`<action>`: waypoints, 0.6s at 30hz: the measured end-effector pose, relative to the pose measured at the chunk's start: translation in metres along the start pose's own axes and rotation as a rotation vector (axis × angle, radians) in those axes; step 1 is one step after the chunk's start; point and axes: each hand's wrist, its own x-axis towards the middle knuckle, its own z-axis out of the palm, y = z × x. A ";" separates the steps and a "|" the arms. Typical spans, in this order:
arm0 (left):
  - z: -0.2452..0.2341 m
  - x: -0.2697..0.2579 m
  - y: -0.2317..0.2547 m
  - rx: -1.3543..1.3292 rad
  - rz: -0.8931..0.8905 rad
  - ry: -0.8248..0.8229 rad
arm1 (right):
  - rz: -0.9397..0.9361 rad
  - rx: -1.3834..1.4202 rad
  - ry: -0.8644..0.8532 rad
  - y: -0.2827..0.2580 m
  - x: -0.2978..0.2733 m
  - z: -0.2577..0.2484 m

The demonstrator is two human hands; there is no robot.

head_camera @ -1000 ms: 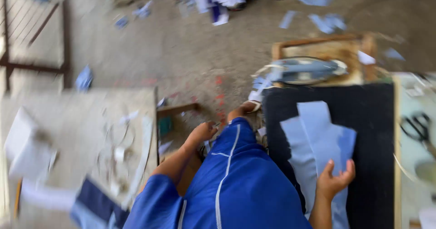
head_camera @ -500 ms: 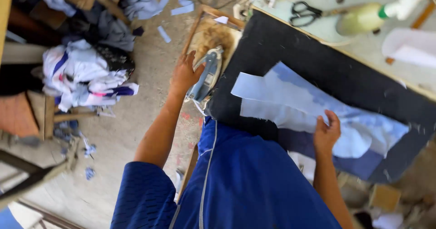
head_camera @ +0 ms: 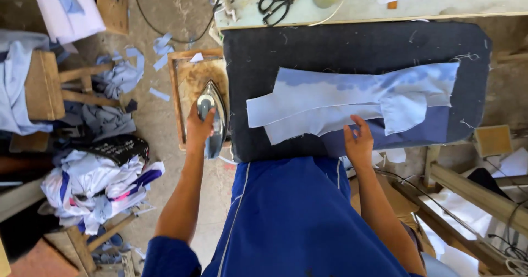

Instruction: The person irons a piece of light blue fabric on a black ironing board. They spray the fabric with water from a spray bottle, then use an iron to press it flat. The person repeats this process, flipping the fabric and ironing different sections.

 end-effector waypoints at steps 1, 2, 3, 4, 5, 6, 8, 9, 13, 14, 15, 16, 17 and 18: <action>-0.004 -0.017 0.016 0.075 0.043 -0.005 | -0.011 -0.022 -0.005 0.000 0.002 -0.004; -0.004 -0.035 0.050 0.081 0.051 -0.015 | -0.004 -0.020 0.008 -0.001 0.008 -0.003; -0.005 -0.054 0.082 0.238 0.071 -0.085 | -0.019 -0.034 -0.005 -0.001 0.015 -0.003; -0.005 -0.074 0.114 0.395 0.092 -0.154 | -0.033 -0.048 -0.018 -0.001 0.021 -0.004; 0.006 -0.066 0.111 0.398 0.104 -0.159 | -0.032 -0.044 -0.005 0.002 0.031 -0.002; 0.018 -0.058 0.108 0.579 0.203 -0.235 | -0.027 -0.060 -0.058 0.005 0.041 -0.001; 0.047 -0.040 0.111 0.768 0.309 -0.321 | -0.010 -0.074 -0.102 0.002 0.060 0.001; 0.066 -0.030 0.116 0.775 0.408 -0.379 | -0.050 -0.104 -0.125 -0.003 0.071 0.004; 0.147 -0.002 0.152 0.856 0.603 -0.464 | -0.161 -0.237 -0.231 0.000 0.130 0.011; 0.161 0.009 0.155 0.868 0.610 -0.467 | -0.155 -0.227 -0.223 0.015 0.146 0.018; 0.174 0.018 0.156 0.865 0.597 -0.488 | -0.344 -0.325 -0.141 0.032 0.159 0.024; 0.188 0.027 0.157 0.862 0.585 -0.508 | -0.532 -0.423 -0.056 0.049 0.172 0.031; 0.194 0.034 0.157 0.875 0.584 -0.516 | -0.518 -0.415 -0.054 0.059 0.180 0.032; 0.200 0.041 0.158 0.905 0.573 -0.544 | -0.517 -0.463 -0.088 0.069 0.188 0.033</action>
